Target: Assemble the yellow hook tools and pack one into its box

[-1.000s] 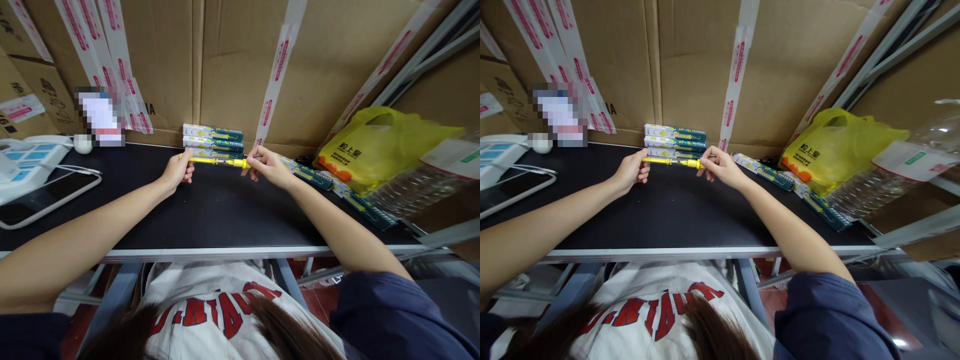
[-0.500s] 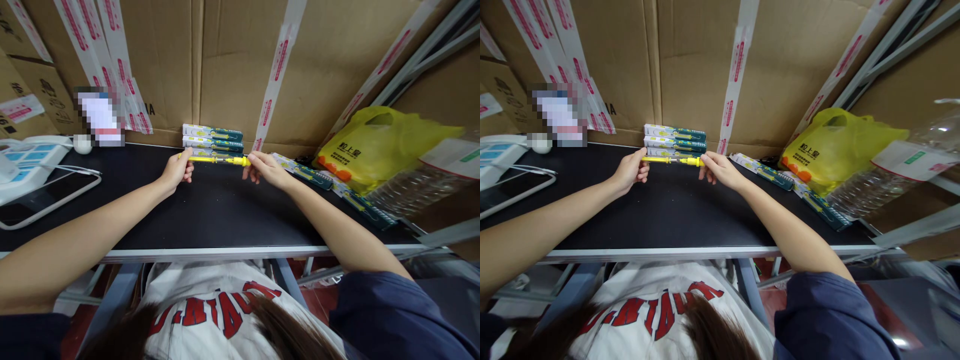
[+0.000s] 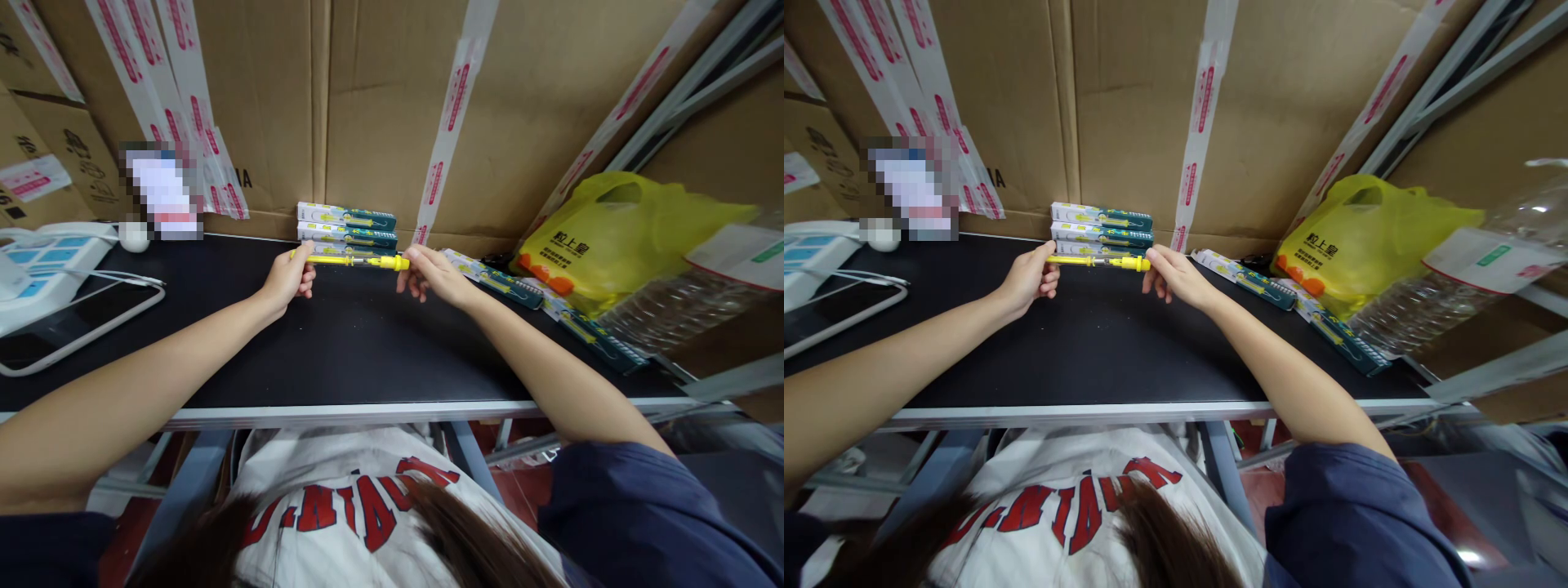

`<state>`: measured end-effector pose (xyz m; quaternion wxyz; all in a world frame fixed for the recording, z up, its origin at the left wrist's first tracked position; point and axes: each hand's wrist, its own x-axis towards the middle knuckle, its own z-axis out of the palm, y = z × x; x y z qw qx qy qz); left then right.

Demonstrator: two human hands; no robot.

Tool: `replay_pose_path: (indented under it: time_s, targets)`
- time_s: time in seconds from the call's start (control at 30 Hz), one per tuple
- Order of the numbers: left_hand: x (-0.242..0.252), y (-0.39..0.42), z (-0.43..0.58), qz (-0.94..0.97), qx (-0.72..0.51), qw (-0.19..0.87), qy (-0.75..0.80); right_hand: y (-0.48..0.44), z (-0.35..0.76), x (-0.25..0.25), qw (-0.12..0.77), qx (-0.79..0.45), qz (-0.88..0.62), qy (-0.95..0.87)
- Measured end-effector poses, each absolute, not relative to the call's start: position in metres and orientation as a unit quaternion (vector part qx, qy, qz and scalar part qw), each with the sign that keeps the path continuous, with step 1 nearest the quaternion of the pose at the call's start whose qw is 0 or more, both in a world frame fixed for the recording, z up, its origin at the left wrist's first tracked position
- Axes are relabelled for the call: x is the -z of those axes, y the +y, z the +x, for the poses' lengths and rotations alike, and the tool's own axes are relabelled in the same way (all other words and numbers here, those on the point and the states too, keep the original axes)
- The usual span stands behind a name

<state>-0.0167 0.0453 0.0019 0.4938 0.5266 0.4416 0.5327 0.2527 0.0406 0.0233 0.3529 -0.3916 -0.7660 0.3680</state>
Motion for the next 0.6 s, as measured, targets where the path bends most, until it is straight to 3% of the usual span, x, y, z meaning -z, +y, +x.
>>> replay_pose_path:
  time_s: [0.6]
  targets:
    - [-0.0025,0.0455,-0.0159,0.523,-0.533,0.498,0.442,0.0375,0.2500,-0.0235,0.351,-0.385,-0.388,-0.760]
